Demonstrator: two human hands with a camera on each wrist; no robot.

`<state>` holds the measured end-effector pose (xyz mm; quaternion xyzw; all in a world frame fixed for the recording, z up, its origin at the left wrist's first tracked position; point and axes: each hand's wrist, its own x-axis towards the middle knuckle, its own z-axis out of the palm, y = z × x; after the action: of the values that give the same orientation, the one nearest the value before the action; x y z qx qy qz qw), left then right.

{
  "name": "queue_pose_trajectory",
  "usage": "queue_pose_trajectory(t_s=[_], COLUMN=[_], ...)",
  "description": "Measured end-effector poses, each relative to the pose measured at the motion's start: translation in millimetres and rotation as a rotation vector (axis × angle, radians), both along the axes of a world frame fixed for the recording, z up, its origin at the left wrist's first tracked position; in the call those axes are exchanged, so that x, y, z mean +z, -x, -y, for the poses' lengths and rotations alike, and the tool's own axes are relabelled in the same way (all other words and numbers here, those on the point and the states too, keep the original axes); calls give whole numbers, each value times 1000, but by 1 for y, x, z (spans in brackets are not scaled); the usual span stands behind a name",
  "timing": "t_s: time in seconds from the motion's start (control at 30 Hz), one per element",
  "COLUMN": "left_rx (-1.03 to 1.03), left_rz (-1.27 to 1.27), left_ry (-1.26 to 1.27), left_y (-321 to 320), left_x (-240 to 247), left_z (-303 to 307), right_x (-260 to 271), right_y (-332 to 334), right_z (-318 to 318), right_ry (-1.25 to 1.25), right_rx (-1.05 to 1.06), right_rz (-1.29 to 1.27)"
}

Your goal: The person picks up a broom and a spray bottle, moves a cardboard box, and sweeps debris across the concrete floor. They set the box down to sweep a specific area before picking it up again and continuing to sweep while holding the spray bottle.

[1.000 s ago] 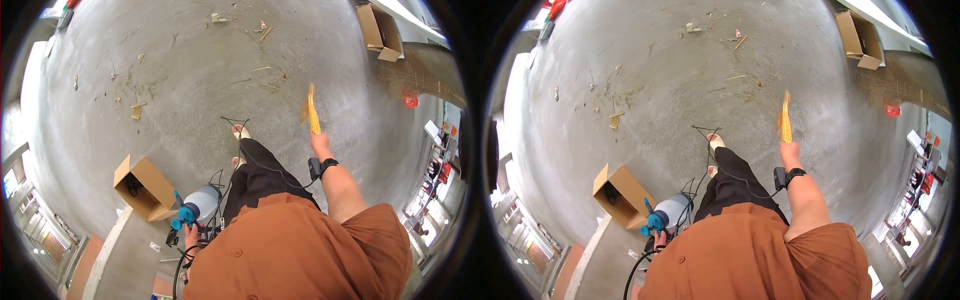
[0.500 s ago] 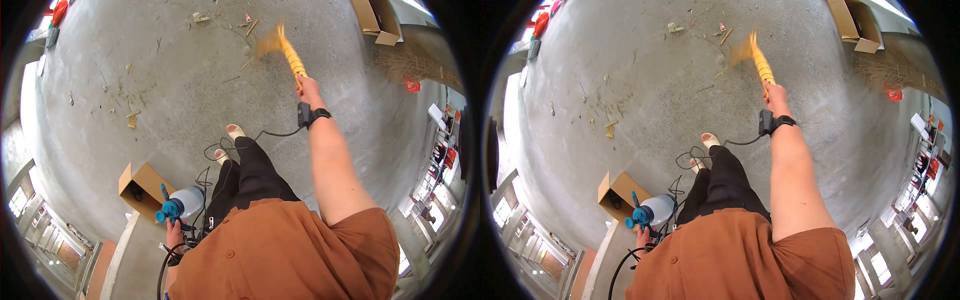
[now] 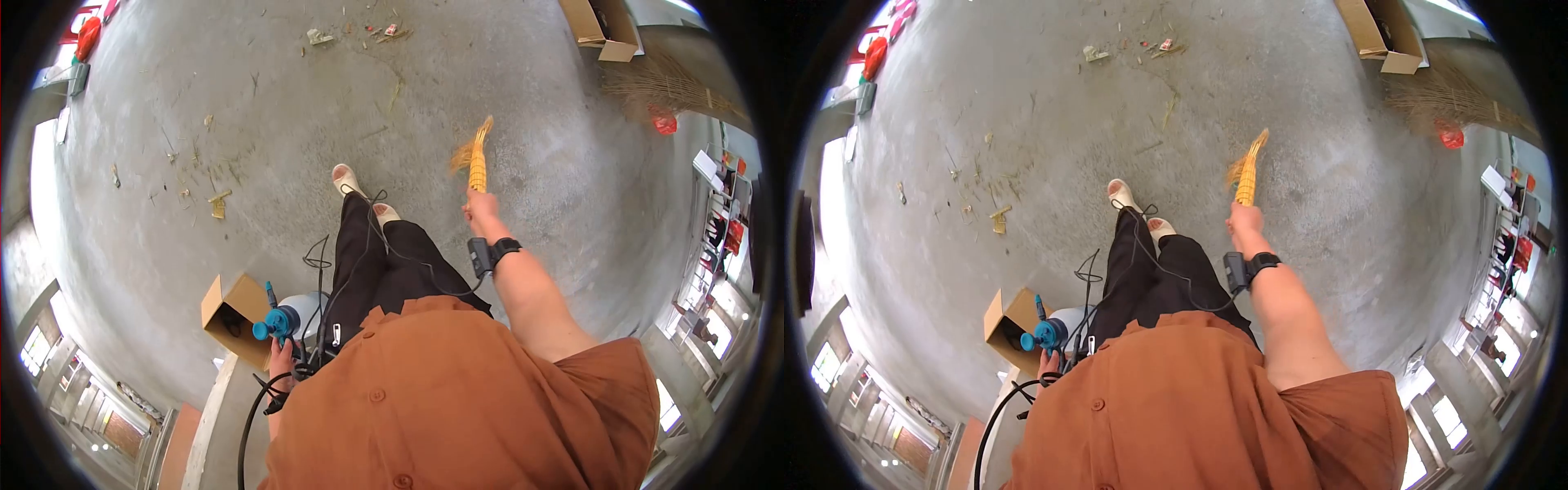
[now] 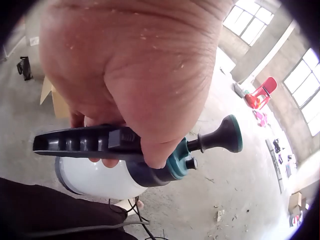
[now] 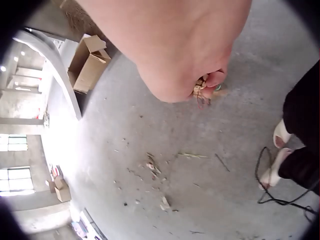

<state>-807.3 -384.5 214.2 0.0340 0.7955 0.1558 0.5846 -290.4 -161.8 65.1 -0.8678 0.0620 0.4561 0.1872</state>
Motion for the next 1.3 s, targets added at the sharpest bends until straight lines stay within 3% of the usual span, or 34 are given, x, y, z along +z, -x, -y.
queue_pose_trajectory(t_s=[0.03, 0.17, 0.23, 0.27, 0.3, 0.37, 0.47, 0.53, 0.57, 0.67, 0.83, 0.87, 0.93, 0.97, 1.0, 1.07, 1.1, 1.13, 1.23, 1.3], left_rx=[-65, -125, -7, 13, -48, -111, -34, -497, 53, 109, -83, -94, -1123, -916, -930, -309, -441, -445, -301, -334], left_rz=[-32, -40, 26, 74, 4, -81, 33, -249, -65, -82, -16, -15, -337, -179, -174, -57, -50, -52, -20, -30], left_ry=[-1, -48, -60, -42, -18, 16, -84, -420, -182, -142, -77, -70, -566, -428, -414, 4, -11, -7, -28, -31], left_y=[-5, 38, 43, 46, 58, 61, 76, 74, 61, 67, 107, 116, 158, 174, 161, 89, 77, 73, 51, 49], left_x=[4, -33, -27, -23, -19, 9, 12, 7, 18, 9, -13, -19, -49, -61, -45, 12, 22, 24, 35, 39], left_z=[11, -40, -66, -28, -50, -77, -85, -86, -102, -131, -152, -150, -123, -115, -132, -203, -217, -220, -229, -235], right_x=[16, -7, -37, -18, -18, -10, 17, 25, 30, 29, 44, 40, 29, 25, 20, 5, 3, 3, 3, -20], right_y=[1, 86, 102, 72, 79, 78, 66, 40, 23, -8, -23, -25, -29, -32, -32, -31, -30, -28, -8, 11], right_z=[9, -66, -99, -96, -125, -148, -168, -158, -151, -113, -35, -17, 10, 22, 34, 48, 48, 47, 24, -24], right_ry=[-21, -19, -270, -322, -337, -435, -528, -537, -544, -377, 6, 49, 107, 123, 140, 165, 174, 178, 106, 93], right_rx=[-57, -201, -351, -324, -299, -49, 37, 50, 72, 83, 66, -60, -197, -282, -369, -382, -383, -387, -224, -220], right_rz=[-19, -120, -400, -470, -527, -386, -268, -172, -81, 93, 179, 168, 154, 134, 114, 102, 90, 88, -48, -22])
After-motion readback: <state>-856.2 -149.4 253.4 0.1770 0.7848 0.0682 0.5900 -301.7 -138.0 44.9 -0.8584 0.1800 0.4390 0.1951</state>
